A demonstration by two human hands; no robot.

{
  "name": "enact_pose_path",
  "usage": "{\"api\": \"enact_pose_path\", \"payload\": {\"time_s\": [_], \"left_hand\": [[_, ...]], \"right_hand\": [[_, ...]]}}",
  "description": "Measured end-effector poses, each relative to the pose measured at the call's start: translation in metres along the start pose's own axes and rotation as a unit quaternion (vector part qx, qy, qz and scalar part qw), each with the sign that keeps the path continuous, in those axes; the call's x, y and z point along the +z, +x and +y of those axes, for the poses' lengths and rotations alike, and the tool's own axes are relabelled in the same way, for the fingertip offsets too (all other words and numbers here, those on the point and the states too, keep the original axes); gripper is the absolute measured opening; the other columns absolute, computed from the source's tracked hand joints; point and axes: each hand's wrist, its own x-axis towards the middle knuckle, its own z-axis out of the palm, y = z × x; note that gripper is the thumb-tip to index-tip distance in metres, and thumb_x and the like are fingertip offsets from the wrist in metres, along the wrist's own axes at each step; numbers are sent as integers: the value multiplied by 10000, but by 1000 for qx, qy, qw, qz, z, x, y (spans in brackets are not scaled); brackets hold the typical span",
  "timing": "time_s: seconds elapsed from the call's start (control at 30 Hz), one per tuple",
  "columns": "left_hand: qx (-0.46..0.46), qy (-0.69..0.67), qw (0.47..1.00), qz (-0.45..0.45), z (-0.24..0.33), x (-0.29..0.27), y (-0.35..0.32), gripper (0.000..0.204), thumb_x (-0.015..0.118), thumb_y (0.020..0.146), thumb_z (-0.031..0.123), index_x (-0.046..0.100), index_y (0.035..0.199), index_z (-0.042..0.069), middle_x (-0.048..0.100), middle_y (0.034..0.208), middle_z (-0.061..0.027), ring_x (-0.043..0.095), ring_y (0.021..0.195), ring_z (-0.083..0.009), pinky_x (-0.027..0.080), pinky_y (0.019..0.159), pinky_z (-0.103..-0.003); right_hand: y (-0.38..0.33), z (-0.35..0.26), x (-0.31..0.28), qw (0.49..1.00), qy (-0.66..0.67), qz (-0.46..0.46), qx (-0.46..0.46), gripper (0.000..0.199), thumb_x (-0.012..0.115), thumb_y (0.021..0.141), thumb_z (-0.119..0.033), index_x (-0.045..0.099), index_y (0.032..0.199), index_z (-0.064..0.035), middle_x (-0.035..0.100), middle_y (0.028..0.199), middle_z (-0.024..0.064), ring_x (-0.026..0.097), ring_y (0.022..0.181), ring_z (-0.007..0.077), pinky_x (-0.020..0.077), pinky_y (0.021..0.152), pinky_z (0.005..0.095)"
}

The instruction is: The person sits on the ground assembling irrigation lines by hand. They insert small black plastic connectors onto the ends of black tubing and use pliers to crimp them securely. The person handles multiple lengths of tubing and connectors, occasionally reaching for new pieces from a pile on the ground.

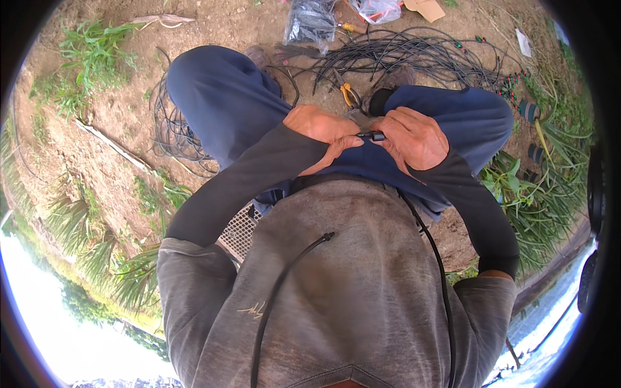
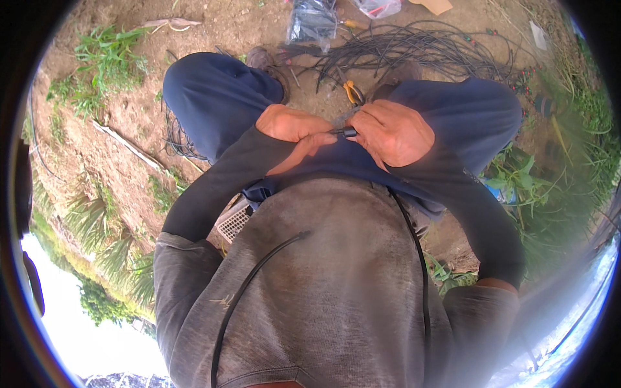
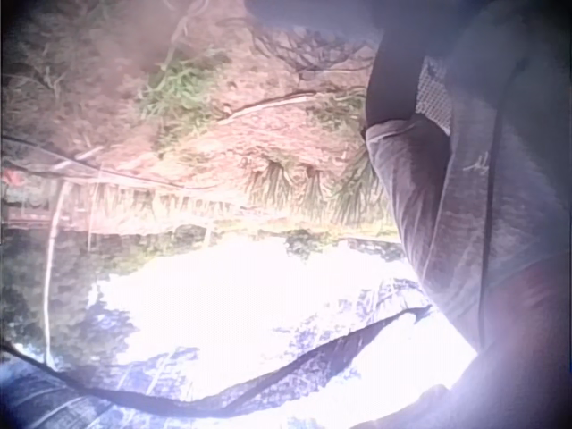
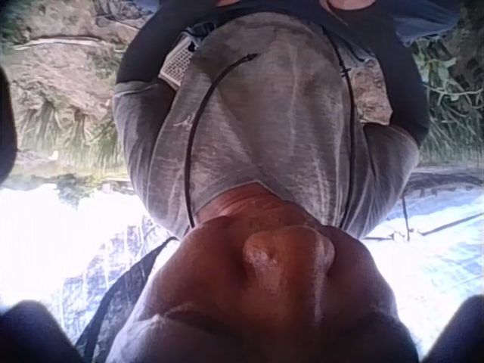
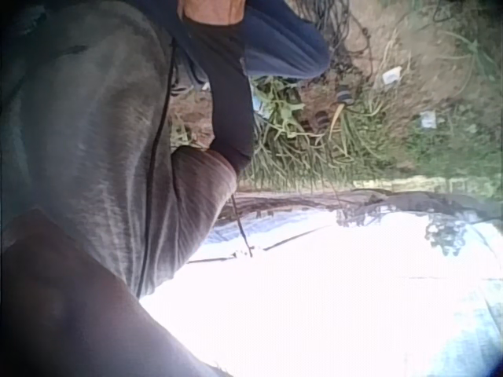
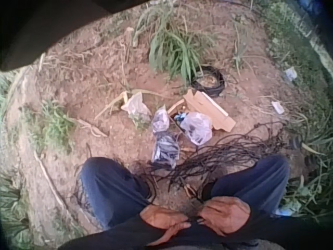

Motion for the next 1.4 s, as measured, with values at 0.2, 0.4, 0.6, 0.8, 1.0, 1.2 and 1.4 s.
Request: {"api": "enact_pose_path", "payload": {"time_s": [0.2,0.4,0.6,0.8,1.0,1.2,1.4], "left_hand": [[128,81,985,83,-6,9,-2,125,706,761,81,651,863,34,615,702,-95,607,608,-277,462,527,-369],[218,201,950,100,-4,10,-3,220,643,643,93,630,855,34,473,649,-40,529,578,-191,435,489,-309],[274,276,916,104,-11,20,-10,249,609,608,159,619,830,46,385,621,-9,483,565,-134,399,468,-268],[198,177,963,41,-19,22,-7,192,655,707,153,638,877,65,503,681,-34,556,619,-186,445,521,-319],[16,26,997,-73,-9,6,-5,148,665,854,171,664,986,103,623,801,-82,634,737,-289,491,619,-380],[20,32,997,-73,-6,6,-7,122,665,852,162,664,958,103,637,805,-79,632,726,-291,483,605,-385],[38,-3,997,-62,-4,8,-10,195,584,923,268,651,830,111,640,769,-73,623,677,-289,454,559,-399]], "right_hand": [[-5,-9,5,994,64,-21,81,165,673,789,-9,588,930,-8,574,746,136,571,659,318,456,572,376],[-10,-14,8,918,276,-126,256,213,555,963,-223,573,877,-29,522,622,63,514,573,205,399,523,326],[-18,-16,19,628,622,-178,434,323,461,1023,-309,530,847,-48,376,589,-43,297,521,67,237,464,247],[-27,-18,27,736,523,-130,410,318,484,1007,-293,556,822,-44,452,603,-22,392,548,74,326,497,252],[-20,-25,15,870,293,-132,374,271,485,1006,-267,596,889,-50,519,642,-11,467,599,85,400,562,262],[-29,-21,30,745,543,-93,377,321,492,1012,-304,588,882,-27,493,625,-9,413,574,64,342,524,236],[-31,-26,28,763,524,-114,362,298,506,1007,-283,605,913,-18,509,628,-5,430,572,60,340,510,228]]}}
